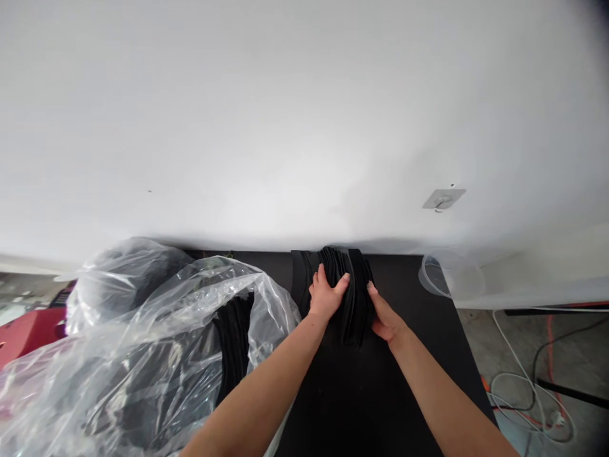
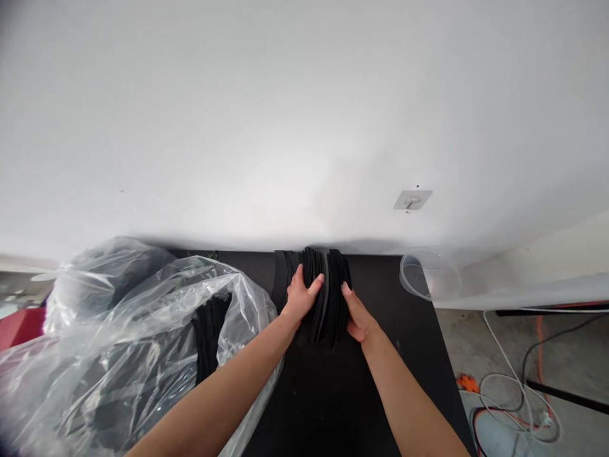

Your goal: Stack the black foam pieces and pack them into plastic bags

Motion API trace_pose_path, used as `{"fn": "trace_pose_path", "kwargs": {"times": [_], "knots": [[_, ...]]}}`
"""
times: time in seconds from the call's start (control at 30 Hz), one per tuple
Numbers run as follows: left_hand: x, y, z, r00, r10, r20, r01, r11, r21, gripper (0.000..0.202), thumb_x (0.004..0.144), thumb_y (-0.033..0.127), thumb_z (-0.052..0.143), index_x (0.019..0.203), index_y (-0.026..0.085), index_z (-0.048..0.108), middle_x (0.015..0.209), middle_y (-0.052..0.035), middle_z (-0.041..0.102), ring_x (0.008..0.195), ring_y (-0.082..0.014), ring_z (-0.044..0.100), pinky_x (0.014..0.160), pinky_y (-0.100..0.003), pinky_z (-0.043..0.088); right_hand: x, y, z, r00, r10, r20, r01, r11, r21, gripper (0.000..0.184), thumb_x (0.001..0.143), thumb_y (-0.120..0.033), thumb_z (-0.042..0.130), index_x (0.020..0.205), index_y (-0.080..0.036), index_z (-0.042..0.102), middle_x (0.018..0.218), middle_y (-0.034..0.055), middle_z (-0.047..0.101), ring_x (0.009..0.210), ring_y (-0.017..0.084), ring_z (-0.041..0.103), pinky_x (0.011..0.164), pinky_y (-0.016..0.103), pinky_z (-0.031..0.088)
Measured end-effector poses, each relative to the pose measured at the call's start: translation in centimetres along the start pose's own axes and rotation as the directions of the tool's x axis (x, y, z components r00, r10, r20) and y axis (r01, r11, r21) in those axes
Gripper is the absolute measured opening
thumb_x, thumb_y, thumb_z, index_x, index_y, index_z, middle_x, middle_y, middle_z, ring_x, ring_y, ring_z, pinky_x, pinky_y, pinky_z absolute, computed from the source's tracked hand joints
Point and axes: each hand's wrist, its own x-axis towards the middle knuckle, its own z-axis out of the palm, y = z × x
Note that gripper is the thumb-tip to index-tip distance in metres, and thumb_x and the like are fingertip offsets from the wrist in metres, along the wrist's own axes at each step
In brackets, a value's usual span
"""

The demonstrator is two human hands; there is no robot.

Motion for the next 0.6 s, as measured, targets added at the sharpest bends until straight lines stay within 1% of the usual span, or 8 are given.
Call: {"fn": "trace_pose_path", "kwargs": {"times": [0.07, 0.2, 0.33, 0.47, 0.6], "knots": [[-0.8, 0.2, 0.0, 0.999, 0.032, 0.002, -0.032, 0.999, 0.037, 0.098, 0.079, 0.074, 0.052, 0.153, 0.018, 0.022, 0.155, -0.0204, 0.032, 0.142, -0.0376, 0.031, 0.113, -0.05, 0.028, -0.4, 0.8, -0.3, 0.999, 0.042, 0.003, -0.042, 0.996, 0.083, 0.05, 0.087, -0.06, 0.058, 0.123, -0.025, 0.063, 0.122, 0.0057, 0.069, 0.125, 0.024, 0.057, 0.109, 0.045, 0.043], [-2.9, 1.1, -0.2, 0.998, 0.061, 0.031, -0.063, 0.996, 0.063, 0.102, 0.076, 0.074, 0.056, 0.154, 0.019, 0.021, 0.156, -0.0194, 0.03, 0.14, -0.0382, 0.033, 0.111, -0.049, 0.032, -1.9, 1.6, -0.9, 0.998, 0.044, -0.046, -0.037, 0.989, 0.145, 0.05, 0.086, -0.061, 0.06, 0.119, -0.025, 0.066, 0.122, 0.0046, 0.069, 0.127, 0.024, 0.055, 0.112, 0.043, 0.04], [-5.4, 2.4, -0.1, 0.994, 0.087, 0.065, -0.09, 0.995, 0.039, 0.106, 0.074, 0.073, 0.058, 0.155, 0.017, 0.019, 0.157, -0.0191, 0.029, 0.141, -0.0379, 0.031, 0.112, -0.05, 0.031, -4.3, 1.7, -1.8, 0.984, 0.042, -0.176, -0.019, 0.991, 0.131, 0.052, 0.078, -0.064, 0.067, 0.114, -0.027, 0.069, 0.12, 0.0025, 0.07, 0.127, 0.025, 0.054, 0.113, 0.042, 0.039], [-7.8, 3.8, -0.1, 0.983, 0.136, 0.125, -0.134, 0.991, -0.017, 0.114, 0.068, 0.077, 0.06, 0.156, 0.019, 0.016, 0.159, -0.0176, 0.026, 0.143, -0.0389, 0.027, 0.113, -0.053, 0.031, -6.9, 1.8, -3.7, 0.952, -0.033, -0.305, 0.054, 0.997, 0.062, 0.046, 0.077, -0.064, 0.067, 0.111, -0.032, 0.07, 0.117, 0.0009, 0.071, 0.118, 0.025, 0.061, 0.109, 0.044, 0.043], [-10.0, 5.0, -0.3, 0.967, 0.186, 0.172, -0.174, 0.981, -0.081, 0.119, 0.064, 0.079, 0.062, 0.156, 0.023, 0.014, 0.16, -0.0158, 0.023, 0.144, -0.0398, 0.025, 0.114, -0.059, 0.028, -9.6, 1.7, -5.3, 0.892, -0.096, -0.442, 0.107, 0.994, 0.0, 0.041, 0.075, -0.065, 0.067, 0.1, -0.033, 0.072, 0.104, 0.0012, 0.074, 0.102, 0.025, 0.067, 0.105, 0.046, 0.046]]}}
